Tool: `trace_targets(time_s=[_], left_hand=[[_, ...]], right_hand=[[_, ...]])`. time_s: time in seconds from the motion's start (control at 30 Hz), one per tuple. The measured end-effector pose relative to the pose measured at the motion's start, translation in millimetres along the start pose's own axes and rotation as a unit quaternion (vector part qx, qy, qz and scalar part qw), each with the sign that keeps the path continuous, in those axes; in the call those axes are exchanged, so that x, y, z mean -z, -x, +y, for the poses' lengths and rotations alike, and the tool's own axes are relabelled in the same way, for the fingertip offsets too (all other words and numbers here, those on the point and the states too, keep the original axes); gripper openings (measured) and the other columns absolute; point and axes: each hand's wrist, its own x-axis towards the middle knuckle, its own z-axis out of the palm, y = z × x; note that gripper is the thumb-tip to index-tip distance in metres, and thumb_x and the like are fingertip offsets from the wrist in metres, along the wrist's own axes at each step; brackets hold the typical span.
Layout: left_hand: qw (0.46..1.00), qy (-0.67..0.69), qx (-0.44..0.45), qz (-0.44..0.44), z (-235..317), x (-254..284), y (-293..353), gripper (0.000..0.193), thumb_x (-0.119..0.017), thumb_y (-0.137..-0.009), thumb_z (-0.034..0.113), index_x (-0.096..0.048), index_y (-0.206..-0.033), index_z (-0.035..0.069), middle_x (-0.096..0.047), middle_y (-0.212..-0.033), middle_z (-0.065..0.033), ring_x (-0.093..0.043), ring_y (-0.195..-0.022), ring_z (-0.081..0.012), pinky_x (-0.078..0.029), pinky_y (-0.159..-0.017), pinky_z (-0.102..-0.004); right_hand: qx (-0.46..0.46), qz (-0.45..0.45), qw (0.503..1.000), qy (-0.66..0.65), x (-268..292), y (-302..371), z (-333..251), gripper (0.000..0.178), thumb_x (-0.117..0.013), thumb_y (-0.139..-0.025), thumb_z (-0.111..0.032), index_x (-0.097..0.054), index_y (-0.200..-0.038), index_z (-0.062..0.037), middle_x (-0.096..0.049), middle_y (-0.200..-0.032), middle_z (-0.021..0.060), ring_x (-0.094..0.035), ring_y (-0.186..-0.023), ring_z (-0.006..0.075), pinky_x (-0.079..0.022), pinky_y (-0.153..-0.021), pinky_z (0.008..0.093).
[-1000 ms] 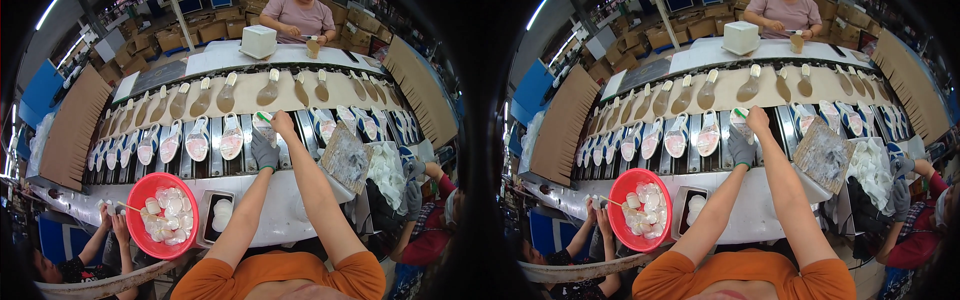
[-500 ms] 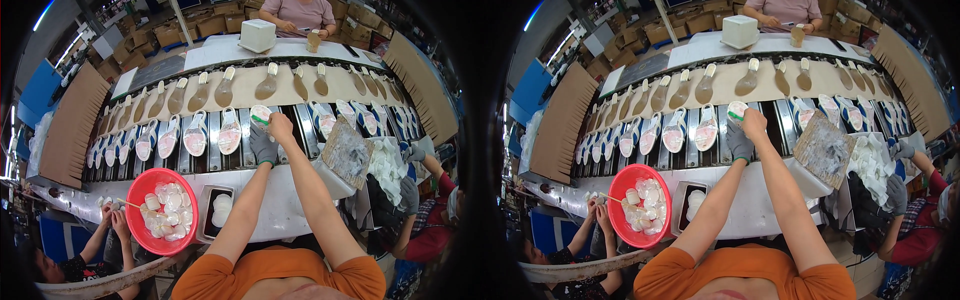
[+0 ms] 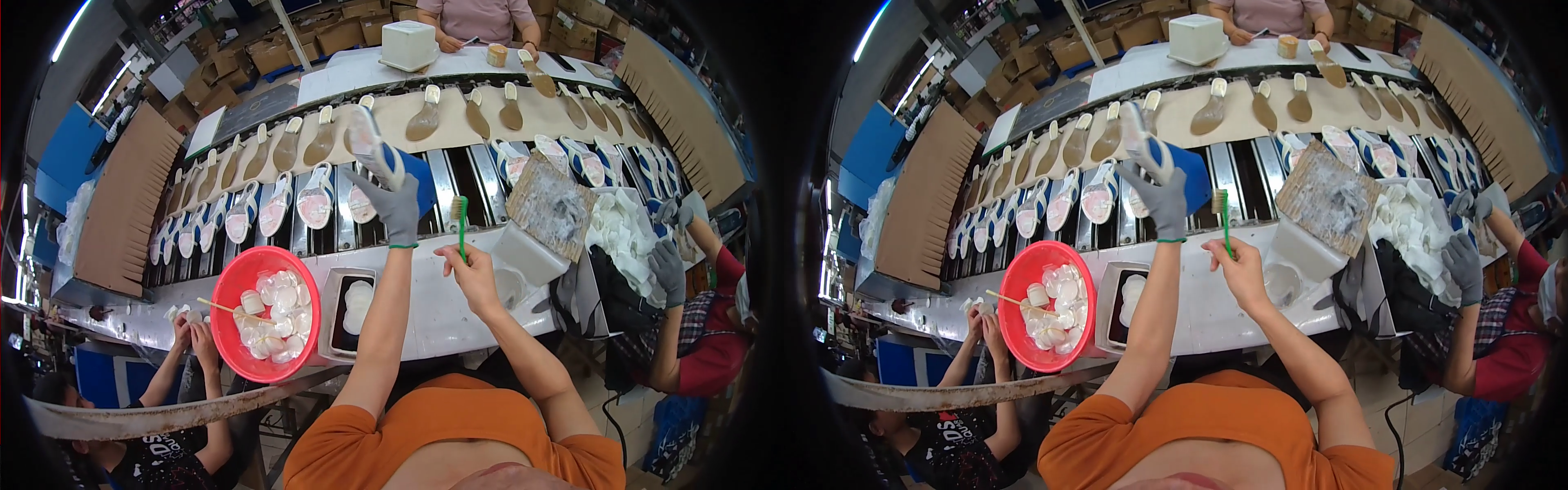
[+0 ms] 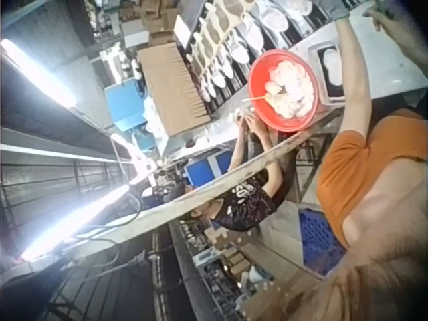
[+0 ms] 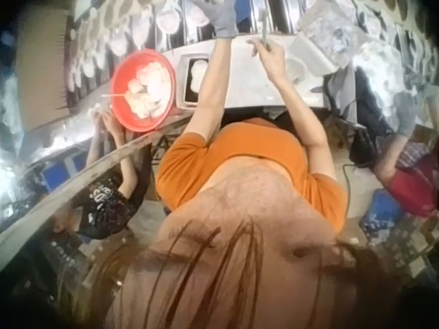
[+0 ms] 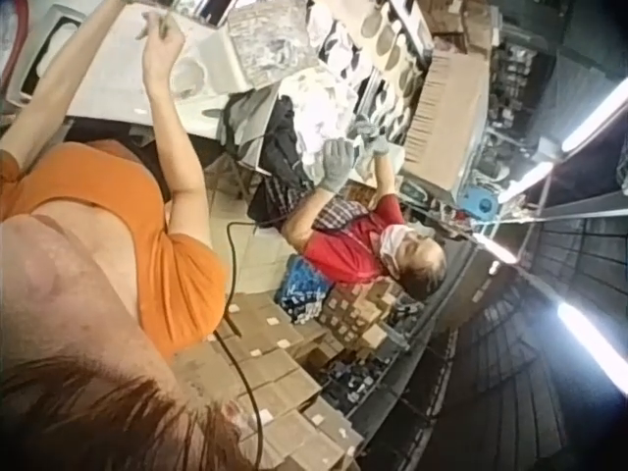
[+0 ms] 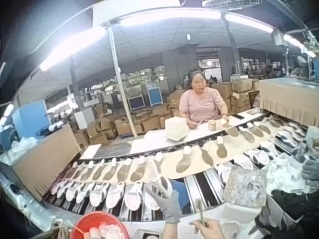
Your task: The recorder uses a brush to apply a liquid substance, likely adhesive or primer, to the underside of shoe soles on a manufacturing assembly line.
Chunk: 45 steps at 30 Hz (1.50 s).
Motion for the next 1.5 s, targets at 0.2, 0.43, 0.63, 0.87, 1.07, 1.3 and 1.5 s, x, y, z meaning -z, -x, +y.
trace_targets(time_s=[0.2, 0.43, 0.63, 0.87, 1.07, 1.3, 1.5], left_hand=[[0.940, 0.315, 0.088, -0.098, 102.0, 62.1, 8.6, 0.065, -0.064, -0.087, 0.019, -0.039, -0.145, 0.003, -0.057, -0.130, -0.0157, -0.059, -0.117, -0.0267, -0.050, -0.102, -0.0416], [0.918, 0.269, 0.198, -0.214, 142.2, 121.4, 54.2, 0.109, -0.061, -0.077, 0.078, -0.027, -0.154, 0.008, -0.041, -0.150, -0.0192, -0.045, -0.136, -0.0337, -0.038, -0.114, -0.0518], [0.876, 0.278, 0.361, -0.157, 142.0, 150.1, 103.2, 0.075, -0.068, -0.086, 0.037, -0.039, -0.147, 0.006, -0.050, -0.144, -0.0147, -0.049, -0.134, -0.0315, -0.037, -0.115, -0.0507], [0.976, -0.050, 0.130, -0.166, 56.9, 152.9, 169.1, 0.055, -0.072, -0.088, 0.008, -0.051, -0.138, 0.000, -0.059, -0.131, -0.0112, -0.060, -0.117, -0.0269, -0.046, -0.107, -0.0404], [0.906, -0.232, 0.060, -0.348, 62.5, 156.4, 185.1, 0.080, -0.073, -0.085, 0.033, -0.035, -0.148, 0.002, -0.048, -0.144, -0.0158, -0.043, -0.137, -0.0283, -0.030, -0.117, -0.0406], [0.885, -0.296, 0.031, -0.359, 85.6, 149.3, 192.4, 0.077, -0.063, -0.089, 0.048, -0.038, -0.152, 0.011, -0.040, -0.152, -0.0171, -0.031, -0.142, -0.0385, -0.020, -0.121, -0.0500], [0.884, -0.264, 0.126, -0.365, 80.1, 149.5, 204.1, 0.087, -0.069, -0.084, 0.049, -0.034, -0.152, 0.008, -0.038, -0.153, -0.0172, -0.030, -0.142, -0.0348, -0.018, -0.122, -0.0459]], right_hand=[[-0.156, -0.121, 0.952, -0.236, 0.7, 17.9, -15.6, 0.076, -0.030, -0.106, -0.059, -0.059, -0.129, 0.0080, -0.067, -0.073, 0.0129, -0.022, -0.040, 0.0026, -0.014, -0.038, 0.0227], [-0.179, -0.155, 0.911, -0.337, 6.2, 50.6, -52.6, 0.056, -0.073, -0.092, -0.015, -0.052, -0.142, 0.0002, -0.071, -0.084, 0.0020, -0.031, -0.048, -0.0010, -0.023, -0.044, 0.0187], [0.054, -0.088, 0.990, 0.101, 67.5, 79.8, -61.7, 0.072, -0.075, -0.081, 0.002, -0.049, -0.147, -0.0037, -0.074, -0.100, 0.0066, -0.051, -0.066, 0.0033, -0.043, -0.065, 0.0163], [-0.027, 0.082, 0.894, 0.439, 129.0, 110.1, -41.5, 0.022, -0.075, -0.082, -0.010, -0.071, -0.104, -0.0052, -0.071, -0.095, 0.0094, -0.063, -0.071, 0.0263, -0.050, -0.069, 0.0359], [0.034, 0.084, 0.798, 0.596, 117.8, 115.5, -11.2, 0.013, -0.072, -0.086, -0.011, -0.069, -0.096, -0.0035, -0.068, -0.091, 0.0097, -0.065, -0.075, 0.0327, -0.049, -0.066, 0.0395], [-0.029, 0.061, 0.901, 0.429, 134.3, 112.5, 0.4, 0.014, -0.068, -0.090, -0.010, -0.068, -0.103, -0.0029, -0.069, -0.081, 0.0077, -0.062, -0.064, 0.0232, -0.047, -0.059, 0.0340], [-0.151, 0.073, 0.978, 0.122, 140.6, 112.6, 11.1, 0.015, -0.066, -0.093, -0.006, -0.069, -0.105, 0.0020, -0.070, -0.083, 0.0055, -0.056, -0.060, 0.0068, -0.044, -0.054, 0.0228]])
